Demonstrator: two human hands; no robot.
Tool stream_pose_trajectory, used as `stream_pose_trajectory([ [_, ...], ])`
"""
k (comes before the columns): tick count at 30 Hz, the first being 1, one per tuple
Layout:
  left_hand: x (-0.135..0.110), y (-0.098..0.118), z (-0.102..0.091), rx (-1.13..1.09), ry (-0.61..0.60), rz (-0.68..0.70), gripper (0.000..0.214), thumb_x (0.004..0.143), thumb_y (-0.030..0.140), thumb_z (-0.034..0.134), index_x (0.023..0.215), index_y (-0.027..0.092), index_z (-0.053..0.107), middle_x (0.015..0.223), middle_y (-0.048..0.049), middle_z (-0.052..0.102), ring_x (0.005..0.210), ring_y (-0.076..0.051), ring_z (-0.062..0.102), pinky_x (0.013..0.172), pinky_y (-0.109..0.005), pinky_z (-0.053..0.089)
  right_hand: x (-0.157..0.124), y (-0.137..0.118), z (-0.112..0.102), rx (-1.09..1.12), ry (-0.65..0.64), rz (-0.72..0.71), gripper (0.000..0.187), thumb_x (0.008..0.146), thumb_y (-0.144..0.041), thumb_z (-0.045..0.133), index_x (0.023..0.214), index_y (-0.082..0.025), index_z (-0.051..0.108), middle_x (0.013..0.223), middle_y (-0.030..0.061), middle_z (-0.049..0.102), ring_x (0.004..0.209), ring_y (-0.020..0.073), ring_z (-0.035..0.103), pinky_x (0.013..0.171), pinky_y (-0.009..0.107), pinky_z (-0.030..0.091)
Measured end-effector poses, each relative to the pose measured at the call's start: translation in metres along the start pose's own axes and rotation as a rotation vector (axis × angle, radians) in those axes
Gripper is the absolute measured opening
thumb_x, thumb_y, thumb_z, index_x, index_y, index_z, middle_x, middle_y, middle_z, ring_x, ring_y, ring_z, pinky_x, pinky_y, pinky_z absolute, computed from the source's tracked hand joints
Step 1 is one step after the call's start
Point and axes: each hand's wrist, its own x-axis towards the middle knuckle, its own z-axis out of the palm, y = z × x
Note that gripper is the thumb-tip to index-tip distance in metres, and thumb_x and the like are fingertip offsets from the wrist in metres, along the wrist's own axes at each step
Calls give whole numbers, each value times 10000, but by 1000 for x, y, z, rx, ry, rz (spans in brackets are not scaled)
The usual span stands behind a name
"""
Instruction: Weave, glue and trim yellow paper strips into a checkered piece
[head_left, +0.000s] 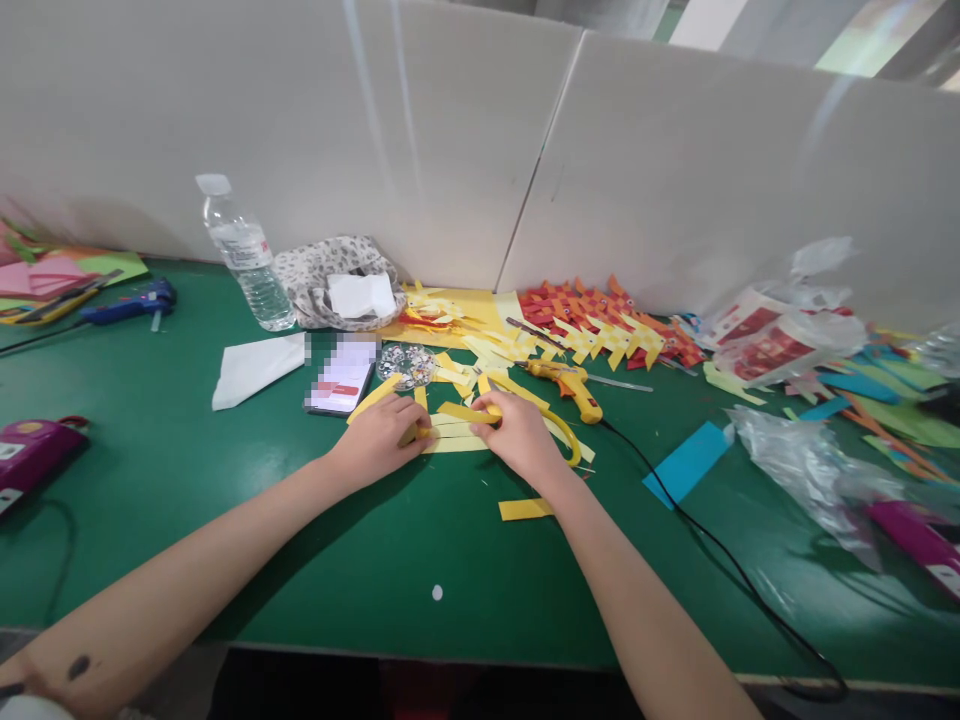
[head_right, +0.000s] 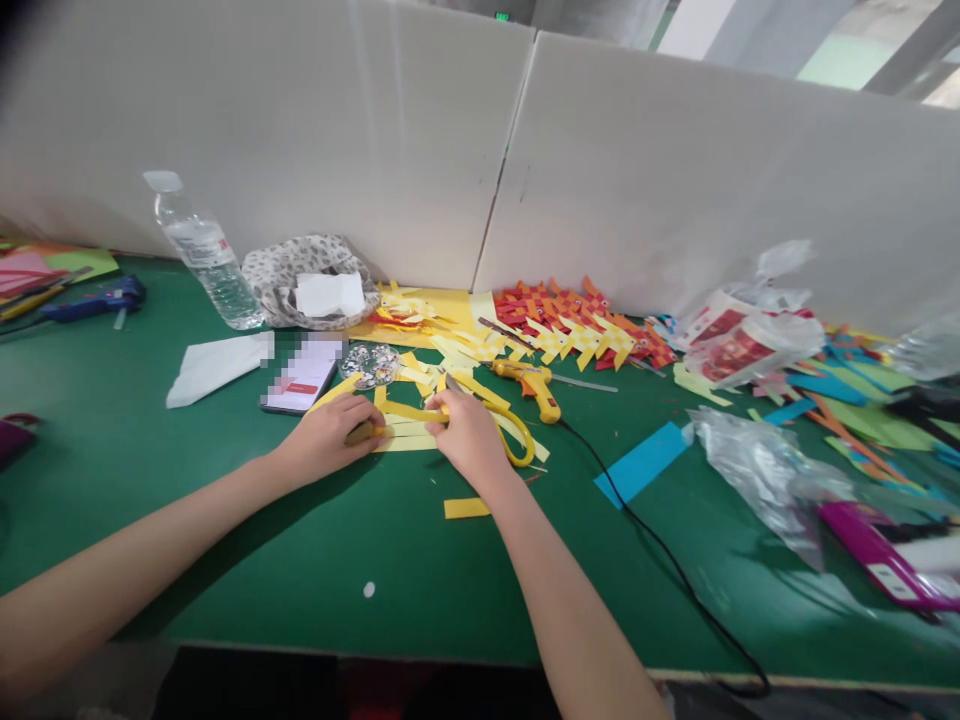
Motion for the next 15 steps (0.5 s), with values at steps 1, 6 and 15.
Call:
stream_pose_trajectory([
  [1,0,0,0,23,-2,3,115,811,325,560,842,216,580,859,-51,624,829,-223,543,731,-345,408,0,0,0,28,10,-2,197,669,-135,652,844,-226,648,891,23,689,811,195,631,711,324,473],
  [6,0,1,0,-4,2,-8,118,804,311,569,880,220,570,882,-51,633,837,-224,551,730,-345,413,0,-2,-1,169,72,-30,141,724,-171,616,824,-232,693,753,10,704,711,185,652,692,326,487],
  [15,0,-1,2,-69,34,-32,234,778,318,605,996,237,580,854,-40,641,845,-231,553,746,-356,423,-6,-16,0,363,119,14,119,732,-319,659,785,-232,721,814,36,725,790,220,659,751,374,504],
])
